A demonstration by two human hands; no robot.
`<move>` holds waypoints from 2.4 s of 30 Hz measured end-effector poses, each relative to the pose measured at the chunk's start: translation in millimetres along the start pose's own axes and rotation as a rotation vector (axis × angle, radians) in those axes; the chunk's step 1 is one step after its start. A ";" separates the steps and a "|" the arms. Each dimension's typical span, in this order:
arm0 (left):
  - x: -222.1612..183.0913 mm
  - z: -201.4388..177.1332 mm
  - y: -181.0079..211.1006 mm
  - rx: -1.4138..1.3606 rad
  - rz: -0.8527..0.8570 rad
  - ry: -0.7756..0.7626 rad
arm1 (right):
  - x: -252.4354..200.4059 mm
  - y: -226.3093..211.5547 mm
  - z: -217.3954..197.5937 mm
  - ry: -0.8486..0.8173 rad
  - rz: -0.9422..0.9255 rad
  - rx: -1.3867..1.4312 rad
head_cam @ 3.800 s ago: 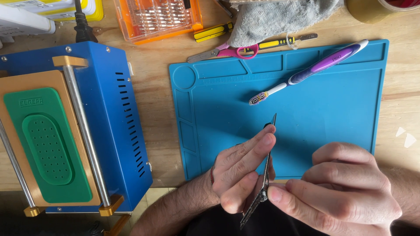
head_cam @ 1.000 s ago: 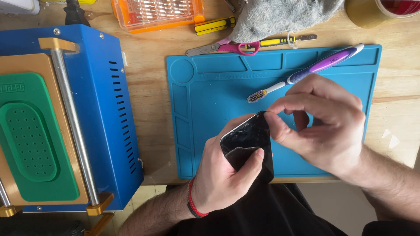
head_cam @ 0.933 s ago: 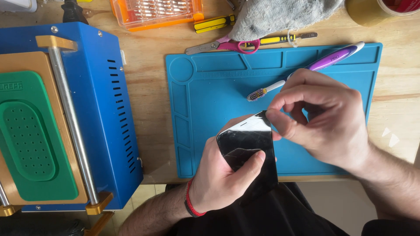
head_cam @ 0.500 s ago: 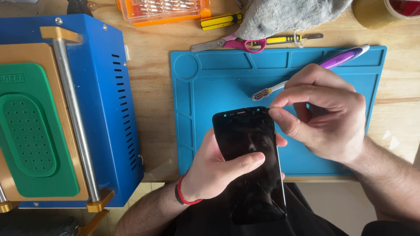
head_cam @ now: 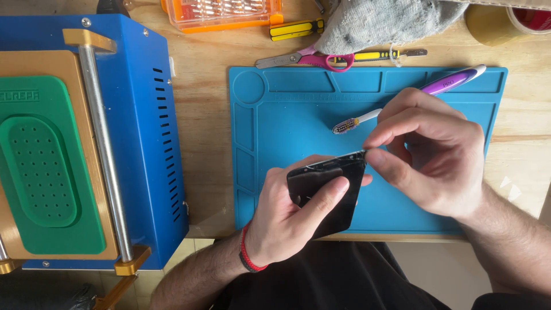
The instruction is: Removing broken glass shards and cleaning a mobile phone screen assembly using various tools.
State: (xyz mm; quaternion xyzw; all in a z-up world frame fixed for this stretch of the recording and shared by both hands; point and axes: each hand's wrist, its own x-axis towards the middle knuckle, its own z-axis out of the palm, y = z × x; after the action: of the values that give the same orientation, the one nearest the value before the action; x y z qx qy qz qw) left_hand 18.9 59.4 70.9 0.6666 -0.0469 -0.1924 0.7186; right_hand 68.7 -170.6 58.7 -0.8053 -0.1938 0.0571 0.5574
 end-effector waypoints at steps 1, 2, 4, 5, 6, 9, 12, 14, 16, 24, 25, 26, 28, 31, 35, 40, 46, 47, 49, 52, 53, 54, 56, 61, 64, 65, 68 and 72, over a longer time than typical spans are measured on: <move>-0.3 1.3 -0.8 0.001 0.002 0.001 | -3.0 1.9 -1.2 0.000 -0.003 -0.001; -0.6 2.5 -1.6 0.049 0.046 0.017 | -6.0 3.7 -2.4 0.022 -0.060 0.001; -1.5 4.8 1.1 0.098 0.092 0.035 | -9.6 0.5 -4.6 0.044 -0.120 0.003; -2.0 5.9 4.5 0.112 0.120 0.008 | -10.3 -4.5 -5.8 0.051 -0.196 -0.101; -2.3 7.0 7.9 0.127 0.149 -0.021 | -10.9 -9.5 -7.0 0.059 -0.272 -0.207; -6.7 14.6 3.4 0.232 0.284 0.029 | -18.8 -14.5 -7.4 0.109 -0.377 -0.202; -5.1 18.5 5.2 0.341 0.449 0.048 | -31.2 -10.4 -18.7 0.084 -0.441 -0.245; -6.7 19.4 1.6 0.377 0.484 0.044 | -33.8 -4.5 -22.5 0.083 -0.505 -0.276; -5.5 21.6 -1.0 0.411 0.521 0.038 | -34.1 -1.8 -25.1 0.083 -0.569 -0.310; 9.4 28.6 6.6 0.809 0.975 0.324 | -42.6 -5.6 -40.0 0.030 -0.758 -0.459; 9.2 28.3 7.2 0.807 0.977 0.327 | -43.7 -7.3 -40.4 0.028 -0.758 -0.461; 9.1 27.7 7.9 0.852 1.009 0.348 | -44.5 -8.9 -40.7 0.022 -0.762 -0.468; 8.3 27.2 9.2 0.897 1.041 0.373 | -48.5 -9.5 -41.3 0.014 -0.767 -0.476; 5.8 27.1 10.3 0.961 1.040 0.444 | -53.6 -5.9 -41.0 0.036 -0.744 -0.468; 4.3 27.1 9.8 0.983 1.026 0.474 | -49.5 -1.2 -38.4 0.090 -0.881 -0.510; 6.1 26.3 7.2 0.981 1.029 0.479 | -53.5 -2.1 -36.6 0.078 -0.810 -0.463; 9.4 24.6 3.1 0.997 1.068 0.480 | -52.9 1.5 -32.8 0.087 -0.832 -0.487; 9.5 25.2 1.7 0.980 1.065 0.483 | -53.4 2.1 -32.7 0.086 -0.831 -0.490; 10.1 25.9 -0.6 0.965 1.064 0.487 | -53.7 2.1 -32.1 0.084 -0.832 -0.494; 11.1 27.1 -2.6 0.957 1.076 0.490 | -53.9 0.1 -31.2 0.079 -0.820 -0.502; 11.4 27.5 -3.0 0.946 1.076 0.485 | -53.9 -0.5 -31.0 0.079 -0.814 -0.506; 11.5 27.9 -3.2 0.936 1.074 0.480 | -54.1 -1.0 -30.7 0.079 -0.808 -0.509; 12.0 29.3 -3.7 0.918 1.074 0.479 | -53.6 -0.5 -31.0 0.082 -0.816 -0.508; 12.6 26.7 -2.2 0.903 1.085 0.437 | -48.0 -3.1 -32.5 0.062 -0.828 -0.517; 7.2 23.3 -5.0 0.817 1.046 0.383 | -34.5 -8.6 -30.7 0.032 -0.841 -0.519; 1.8 20.8 -7.8 0.655 0.913 0.232 | -29.8 -9.9 -28.8 0.007 -0.732 -0.412; -10.6 17.7 -3.6 0.344 0.577 0.026 | -22.2 -12.9 -20.1 0.015 -0.433 -0.167; -13.9 10.1 20.1 -0.017 0.074 -0.216 | -16.1 -19.7 -21.3 -0.008 0.104 0.205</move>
State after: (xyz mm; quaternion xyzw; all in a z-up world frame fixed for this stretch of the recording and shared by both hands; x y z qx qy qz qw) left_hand 7.2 55.3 94.2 0.6336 -0.1469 -0.2368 0.7217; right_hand 55.6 -189.3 82.8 -0.7527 -0.1472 0.1089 0.6324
